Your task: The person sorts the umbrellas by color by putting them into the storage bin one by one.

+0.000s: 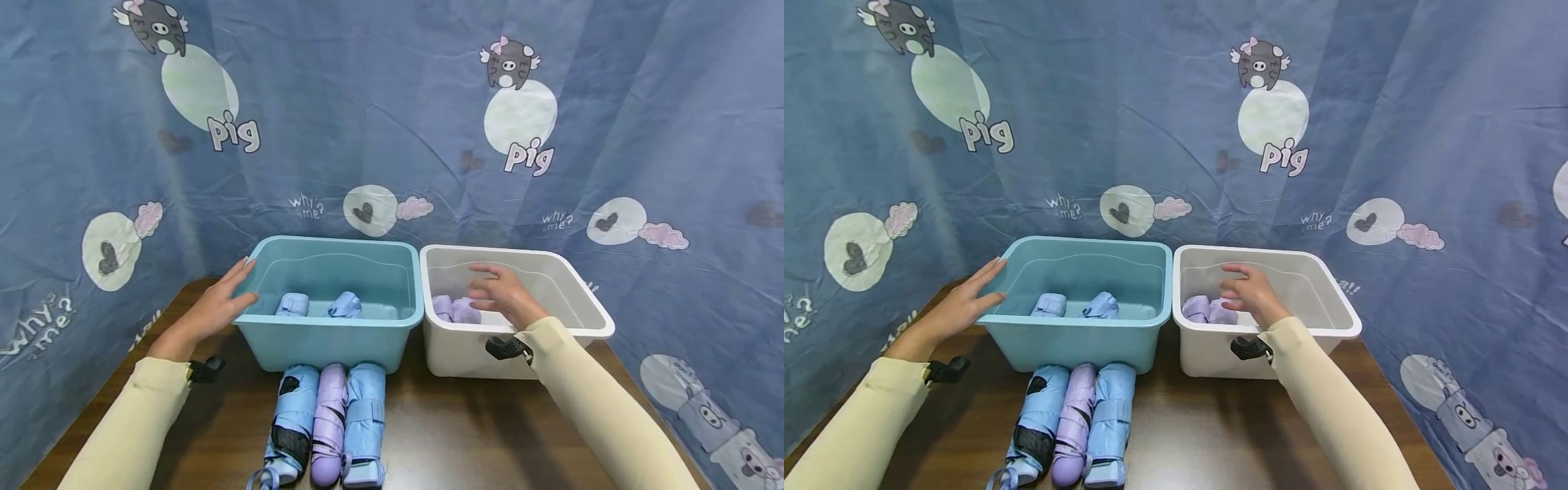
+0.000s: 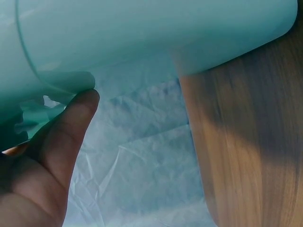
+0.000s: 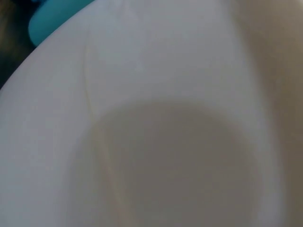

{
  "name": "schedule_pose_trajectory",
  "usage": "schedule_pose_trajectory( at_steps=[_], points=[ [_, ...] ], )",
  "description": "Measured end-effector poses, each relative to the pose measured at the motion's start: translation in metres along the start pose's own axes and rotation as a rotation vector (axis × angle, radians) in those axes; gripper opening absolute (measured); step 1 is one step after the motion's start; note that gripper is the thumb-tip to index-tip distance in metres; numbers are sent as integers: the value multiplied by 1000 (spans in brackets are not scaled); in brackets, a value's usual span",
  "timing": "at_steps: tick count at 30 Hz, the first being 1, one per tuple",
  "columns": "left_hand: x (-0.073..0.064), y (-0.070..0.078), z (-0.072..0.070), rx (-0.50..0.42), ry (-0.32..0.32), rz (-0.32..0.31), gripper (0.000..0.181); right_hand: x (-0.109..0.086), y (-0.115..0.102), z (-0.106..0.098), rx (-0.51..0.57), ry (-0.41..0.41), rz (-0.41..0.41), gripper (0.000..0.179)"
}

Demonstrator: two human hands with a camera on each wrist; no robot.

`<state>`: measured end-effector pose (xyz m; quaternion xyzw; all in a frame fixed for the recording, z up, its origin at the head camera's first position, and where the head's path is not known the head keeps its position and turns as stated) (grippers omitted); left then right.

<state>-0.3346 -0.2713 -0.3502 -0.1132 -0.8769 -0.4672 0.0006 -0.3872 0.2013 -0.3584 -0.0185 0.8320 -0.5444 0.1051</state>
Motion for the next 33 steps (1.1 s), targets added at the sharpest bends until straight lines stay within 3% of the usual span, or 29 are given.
schedule_pose_trajectory(
  at_steps=[8, 13, 25, 33],
  points=[
    [4, 5, 0, -13, 3, 19, 73, -10, -11, -12, 75, 47, -42, 50],
    [4, 4, 0, -13, 3, 11, 73, -19, -19, -12, 109, 35, -43, 48],
    [2, 4, -4, -5, 18, 6, 74, -43, -40, 15, 123, -60, -146, 45],
    [-1, 3, -1, -16, 13, -7, 74, -61, -45, 28, 124, -102, -170, 42]
  ],
)
Point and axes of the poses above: each hand's wrist, its own x-axis towards the middle knuckle, its own z-axis out of the palm, y = z × x, the point moved 8 cm from there along x, towards the middle knuckle, and after that the axes turned 15 degrees about -x, right-handed, at the moved point
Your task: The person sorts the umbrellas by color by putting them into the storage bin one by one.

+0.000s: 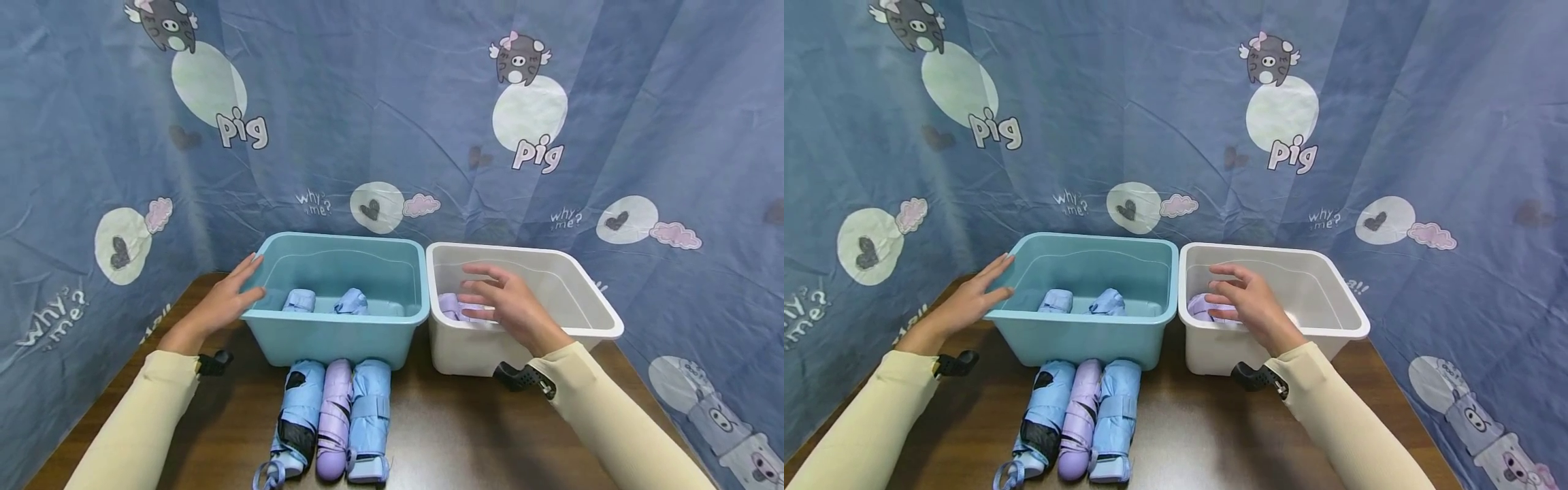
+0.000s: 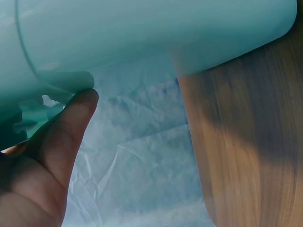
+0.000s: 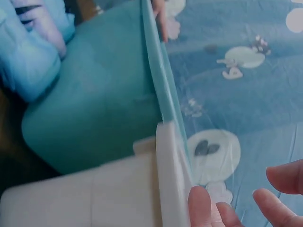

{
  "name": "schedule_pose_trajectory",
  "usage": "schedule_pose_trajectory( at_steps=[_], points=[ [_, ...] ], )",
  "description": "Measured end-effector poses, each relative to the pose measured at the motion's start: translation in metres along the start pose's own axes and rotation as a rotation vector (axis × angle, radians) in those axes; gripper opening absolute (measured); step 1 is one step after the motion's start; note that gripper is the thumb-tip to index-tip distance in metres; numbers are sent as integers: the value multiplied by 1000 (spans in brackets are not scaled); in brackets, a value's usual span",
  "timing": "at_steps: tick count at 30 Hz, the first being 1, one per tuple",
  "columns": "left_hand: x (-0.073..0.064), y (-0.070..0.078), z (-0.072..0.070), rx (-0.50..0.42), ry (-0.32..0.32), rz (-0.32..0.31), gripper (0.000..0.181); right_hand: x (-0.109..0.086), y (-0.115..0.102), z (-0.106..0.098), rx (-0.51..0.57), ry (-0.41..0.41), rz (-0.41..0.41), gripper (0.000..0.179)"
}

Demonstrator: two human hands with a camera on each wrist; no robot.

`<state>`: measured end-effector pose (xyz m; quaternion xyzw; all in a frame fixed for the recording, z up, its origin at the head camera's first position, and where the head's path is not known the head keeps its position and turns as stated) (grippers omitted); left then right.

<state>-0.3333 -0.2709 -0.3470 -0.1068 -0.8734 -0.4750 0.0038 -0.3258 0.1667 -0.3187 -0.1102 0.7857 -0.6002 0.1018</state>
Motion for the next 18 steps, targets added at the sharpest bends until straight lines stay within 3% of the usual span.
schedule_pose_trajectory(
  at_steps=[12, 18],
  points=[
    [3, -1, -2, -17, 0, 14, 73, -17, -14, 13, 31, -43, -49, 43],
    [1, -1, 1, -22, -10, 6, 73, -27, -16, 30, 33, -105, -64, 44]
  ],
)
Point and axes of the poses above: each hand's wrist, its own x-axis towards the middle knuckle, its own z-axis out of the palm, y = z × x, the point moved 8 cm from there along x, towards the middle knuckle, and after that the axes turned 15 degrees about -x, right-handed, at the moved point
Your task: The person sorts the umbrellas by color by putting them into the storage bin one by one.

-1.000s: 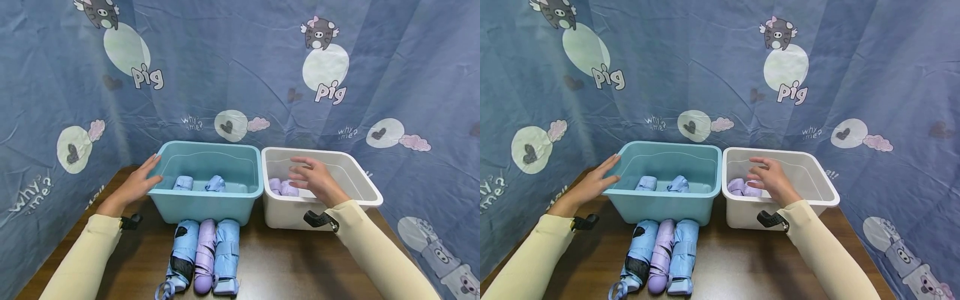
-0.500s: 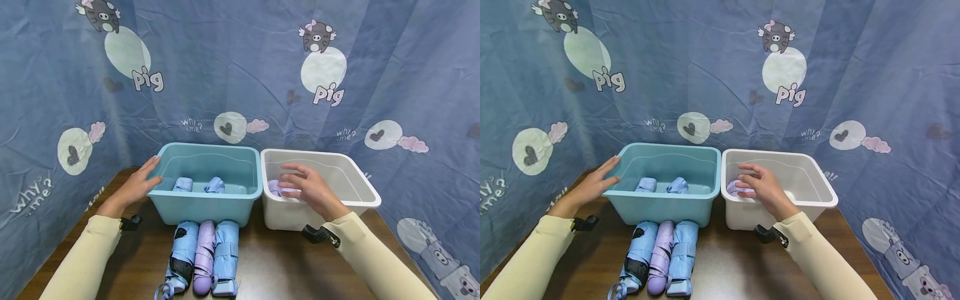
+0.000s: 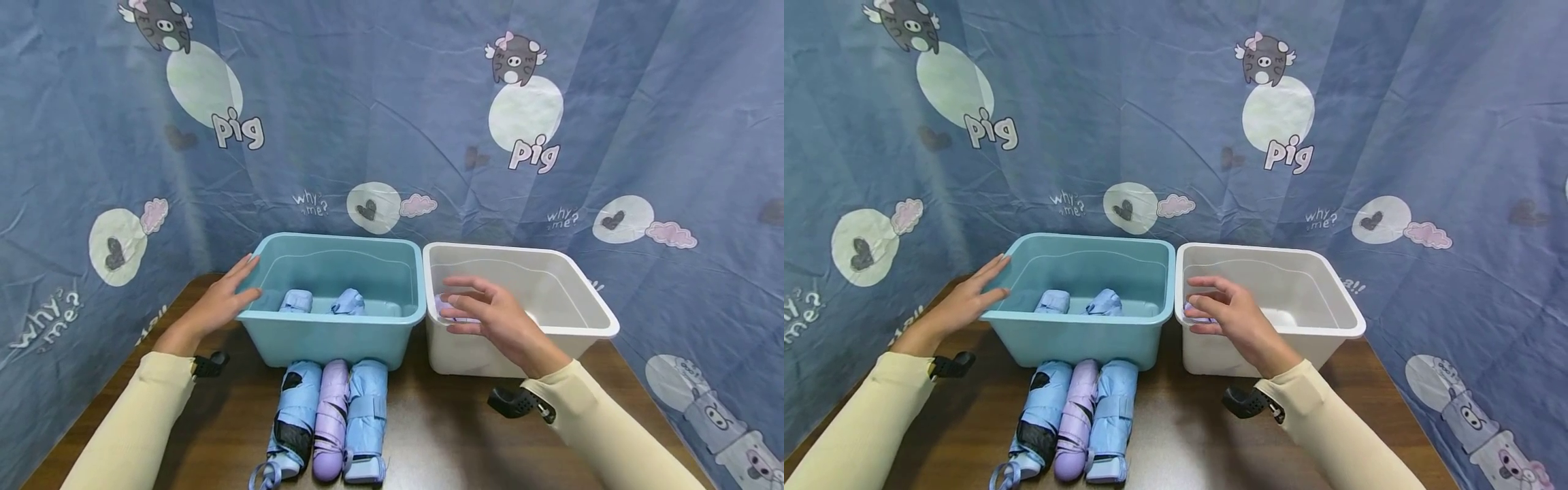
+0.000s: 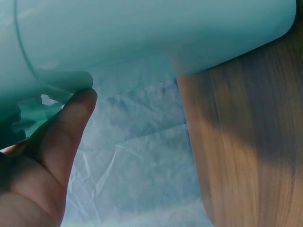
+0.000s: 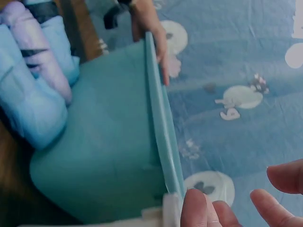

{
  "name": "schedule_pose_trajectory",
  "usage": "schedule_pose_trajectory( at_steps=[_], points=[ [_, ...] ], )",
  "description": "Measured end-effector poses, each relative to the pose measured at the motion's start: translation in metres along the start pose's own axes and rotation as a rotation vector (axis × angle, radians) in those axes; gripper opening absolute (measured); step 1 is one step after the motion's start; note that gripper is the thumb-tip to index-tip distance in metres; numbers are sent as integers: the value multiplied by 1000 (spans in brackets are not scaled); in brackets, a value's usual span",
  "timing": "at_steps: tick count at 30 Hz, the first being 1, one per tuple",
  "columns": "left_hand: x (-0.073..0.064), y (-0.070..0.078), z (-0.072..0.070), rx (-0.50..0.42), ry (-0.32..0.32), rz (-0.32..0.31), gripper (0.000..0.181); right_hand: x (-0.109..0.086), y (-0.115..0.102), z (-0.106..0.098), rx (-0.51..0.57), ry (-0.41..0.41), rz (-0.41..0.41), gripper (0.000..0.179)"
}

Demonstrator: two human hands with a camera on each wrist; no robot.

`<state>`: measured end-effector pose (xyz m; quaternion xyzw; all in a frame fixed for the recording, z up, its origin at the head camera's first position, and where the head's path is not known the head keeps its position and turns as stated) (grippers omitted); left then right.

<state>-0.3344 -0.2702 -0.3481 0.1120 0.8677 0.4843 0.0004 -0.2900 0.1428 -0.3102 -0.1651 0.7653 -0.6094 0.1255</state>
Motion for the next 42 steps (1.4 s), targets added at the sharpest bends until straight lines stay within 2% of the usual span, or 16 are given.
schedule_pose_trajectory(
  at_steps=[8, 16, 22, 33, 42],
  points=[
    [0, -2, -2, -1, 12, 20, 73, -3, 3, 24, -31, -82, -10, 45],
    [0, -5, -4, -6, 24, 10, 74, -7, 16, 42, -104, -117, 14, 47],
    [1, -3, -4, 15, 20, 1, 73, -11, 26, 54, -123, -120, 26, 45],
    [0, -5, -4, 15, 18, 3, 73, -14, 38, 77, -158, -102, -46, 39],
    [0, -4, -3, 8, 15, 9, 73, -18, 68, 93, -166, -83, -5, 36]
  ],
)
Point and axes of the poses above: each hand's wrist, its own x-axis towards the middle knuckle, its own z-axis out of the palm, y = z × x, the point moved 8 cm from there along x, towards the middle knuckle, and after that the axes turned 15 degrees about -x, right-handed, at the moved point
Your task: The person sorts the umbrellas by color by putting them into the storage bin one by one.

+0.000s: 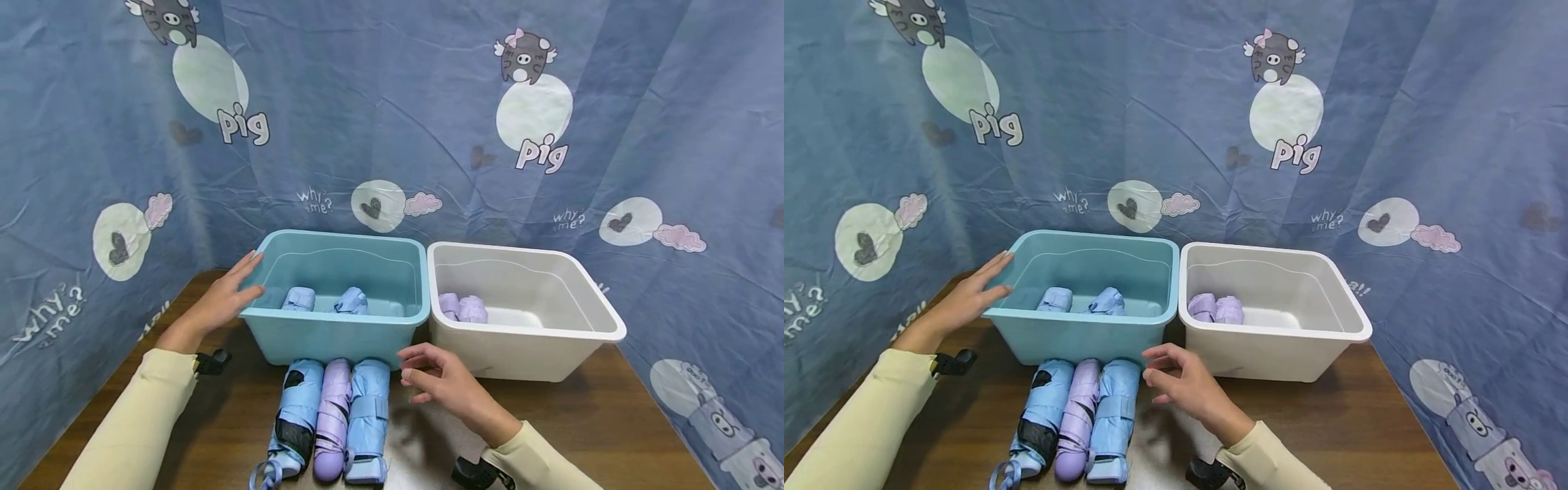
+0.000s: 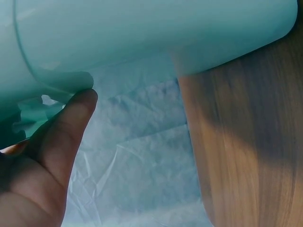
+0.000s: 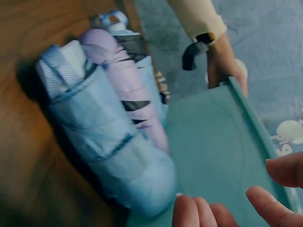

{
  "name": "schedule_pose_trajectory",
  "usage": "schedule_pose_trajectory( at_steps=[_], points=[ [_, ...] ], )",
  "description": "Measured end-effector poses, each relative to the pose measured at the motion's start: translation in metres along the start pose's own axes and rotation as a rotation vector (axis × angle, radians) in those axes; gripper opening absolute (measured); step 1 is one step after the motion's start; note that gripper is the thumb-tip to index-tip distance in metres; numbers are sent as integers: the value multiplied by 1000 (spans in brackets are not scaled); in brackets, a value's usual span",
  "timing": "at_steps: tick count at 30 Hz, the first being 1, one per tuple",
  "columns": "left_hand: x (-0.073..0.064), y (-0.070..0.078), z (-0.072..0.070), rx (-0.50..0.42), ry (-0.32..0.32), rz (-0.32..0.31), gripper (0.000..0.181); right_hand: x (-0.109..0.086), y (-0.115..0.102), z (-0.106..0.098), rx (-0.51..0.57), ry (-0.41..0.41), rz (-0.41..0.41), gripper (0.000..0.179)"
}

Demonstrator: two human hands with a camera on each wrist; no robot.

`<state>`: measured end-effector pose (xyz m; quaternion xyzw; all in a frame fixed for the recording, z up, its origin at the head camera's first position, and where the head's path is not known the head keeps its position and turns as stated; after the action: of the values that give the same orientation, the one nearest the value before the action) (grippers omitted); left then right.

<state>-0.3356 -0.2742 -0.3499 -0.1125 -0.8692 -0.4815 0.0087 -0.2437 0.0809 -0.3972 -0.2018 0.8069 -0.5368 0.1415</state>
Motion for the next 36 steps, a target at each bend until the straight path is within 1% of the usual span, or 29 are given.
schedule_pose_trajectory(
  at_steps=[6, 11, 16, 21, 24, 28, 31, 36],
  points=[
    [2, 1, 1, 17, -4, -4, 74, -1, 20, 12, -35, 55, 30, 33],
    [2, 0, -1, 20, 1, -7, 74, 2, 28, 22, -42, 90, 25, 36],
    [1, -1, 1, 17, -7, 0, 74, 3, 36, 30, -28, 105, 38, 39],
    [0, 0, 1, 9, 5, 7, 74, 7, 40, 37, -46, 112, 22, 42],
    [0, 1, 0, 2, 8, 12, 74, 10, 43, 43, -60, 102, 12, 48],
    [-1, 2, -1, -5, 3, 20, 73, 14, 48, 51, -63, 94, 19, 60],
    [-2, 1, -1, -15, -1, 13, 73, 16, 51, 56, -63, 91, 38, 67],
    [-2, -1, 0, -24, -1, -3, 73, 14, 56, 62, -77, 94, 59, 69]
  ],
)
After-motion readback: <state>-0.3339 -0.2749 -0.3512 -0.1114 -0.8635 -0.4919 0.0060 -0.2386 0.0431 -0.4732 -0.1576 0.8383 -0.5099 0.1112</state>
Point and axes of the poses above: each hand's wrist, its own x-axis towards the middle knuckle, its own z-axis out of the palm, y = z × x, the point moved 8 cm from there along x, towards the middle knuckle, and after that the axes turned 15 degrees about -x, right-handed, at the moved point
